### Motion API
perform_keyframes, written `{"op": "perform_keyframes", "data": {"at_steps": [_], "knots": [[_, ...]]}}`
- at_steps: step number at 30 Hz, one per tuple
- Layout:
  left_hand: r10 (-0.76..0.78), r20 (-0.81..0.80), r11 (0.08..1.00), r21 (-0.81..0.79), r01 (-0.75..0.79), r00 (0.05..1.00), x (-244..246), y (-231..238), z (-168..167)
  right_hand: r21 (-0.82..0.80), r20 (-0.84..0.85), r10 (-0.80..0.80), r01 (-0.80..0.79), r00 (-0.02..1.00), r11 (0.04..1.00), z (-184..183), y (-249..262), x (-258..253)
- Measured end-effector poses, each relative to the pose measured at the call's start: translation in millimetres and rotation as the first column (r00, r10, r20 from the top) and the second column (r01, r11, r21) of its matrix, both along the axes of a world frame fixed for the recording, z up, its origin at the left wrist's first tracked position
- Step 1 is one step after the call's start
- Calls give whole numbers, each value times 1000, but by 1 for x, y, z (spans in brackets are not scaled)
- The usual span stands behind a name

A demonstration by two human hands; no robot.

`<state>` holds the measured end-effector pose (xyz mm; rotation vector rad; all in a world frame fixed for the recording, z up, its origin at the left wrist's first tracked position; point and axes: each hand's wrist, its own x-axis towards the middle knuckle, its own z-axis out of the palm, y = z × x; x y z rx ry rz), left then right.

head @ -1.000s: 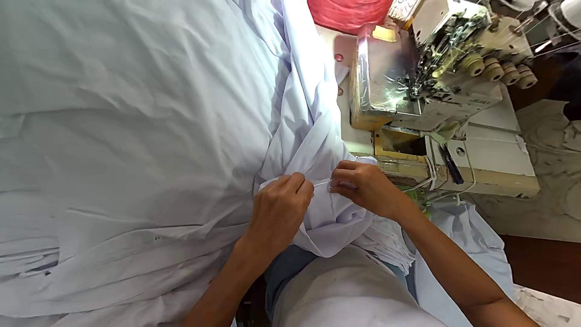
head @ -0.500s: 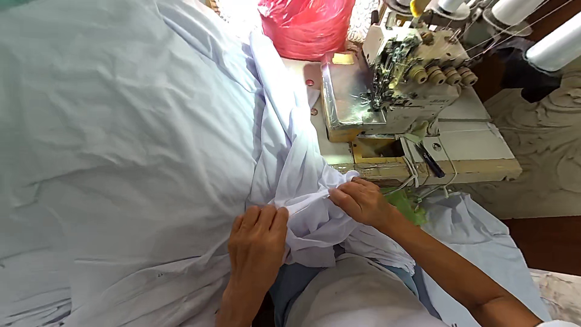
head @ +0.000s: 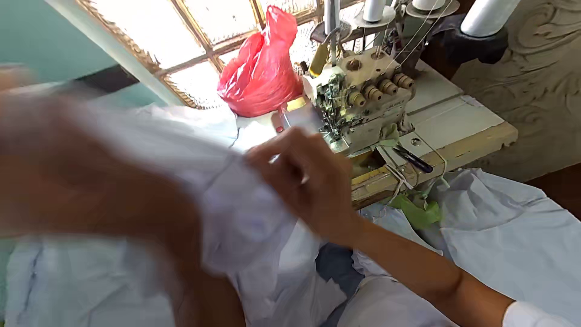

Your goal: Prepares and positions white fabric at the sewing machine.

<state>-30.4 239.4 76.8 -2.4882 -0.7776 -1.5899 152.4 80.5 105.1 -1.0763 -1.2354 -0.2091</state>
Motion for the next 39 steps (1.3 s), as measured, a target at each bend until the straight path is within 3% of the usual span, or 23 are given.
{"op": "perform_keyframes", "data": {"at_steps": [1,2,3,4,7,9,12,16,19,22,25,27,30,32,34,36,39], "knots": [[39,-51,965,261,-24,998,45,31,0,-125,-59,-51,44,997,991,-12,3,22],[89,-58,938,341,-64,994,95,35,4,-282,-128,-83,44,988,958,-29,3,42],[111,-256,982,175,-67,960,132,11,19,-438,-201,-110,11,973,899,-47,0,61],[28,-389,1000,2,-30,921,164,-2,20,-546,-259,-147,-20,955,837,-66,-2,77],[-231,-559,922,-388,-5,796,216,-3,-18,-701,-321,-271,-35,907,712,-106,-15,106],[-323,-610,835,-544,-85,724,227,-8,-21,-731,-363,-298,-71,883,679,-116,-30,112],[-374,-618,750,-640,-166,692,234,-14,-10,-716,-320,-296,-25,900,697,-122,-43,109],[-260,-662,753,-595,-282,703,250,-4,-10,-648,-26,-367,264,930,714,-119,-30,102],[-152,-640,790,-536,-296,754,256,-5,-18,-553,257,-450,512,855,657,-125,-17,101],[-114,-570,852,-478,-215,814,249,-4,-32,-511,381,-464,601,799,615,-127,-12,98],[-166,-455,915,-401,-35,875,227,-8,-37,-530,365,-456,583,812,616,-119,-5,100],[-144,-384,934,-356,-3,912,201,-20,-32,-587,328,-415,527,849,615,-114,-4,101],[16,-309,963,-251,-98,951,140,-50,-31,-602,274,-387,471,880,645,-114,-4,103],[171,-334,953,-182,-241,927,93,-66,-44,-588,266,-383,464,885,662,-117,-5,105],[261,-395,902,-226,-369,881,52,-75,-61,-598,249,-362,437,898,672,-118,-6,107],[259,-425,811,-393,-434,868,24,-81,-75,-613,224,-338,402,914,681,-117,-7,108],[223,-269,741,-578,-342,937,2,-72,-82,-620,224,-323,390,920,681,-115,-7,106]]}}
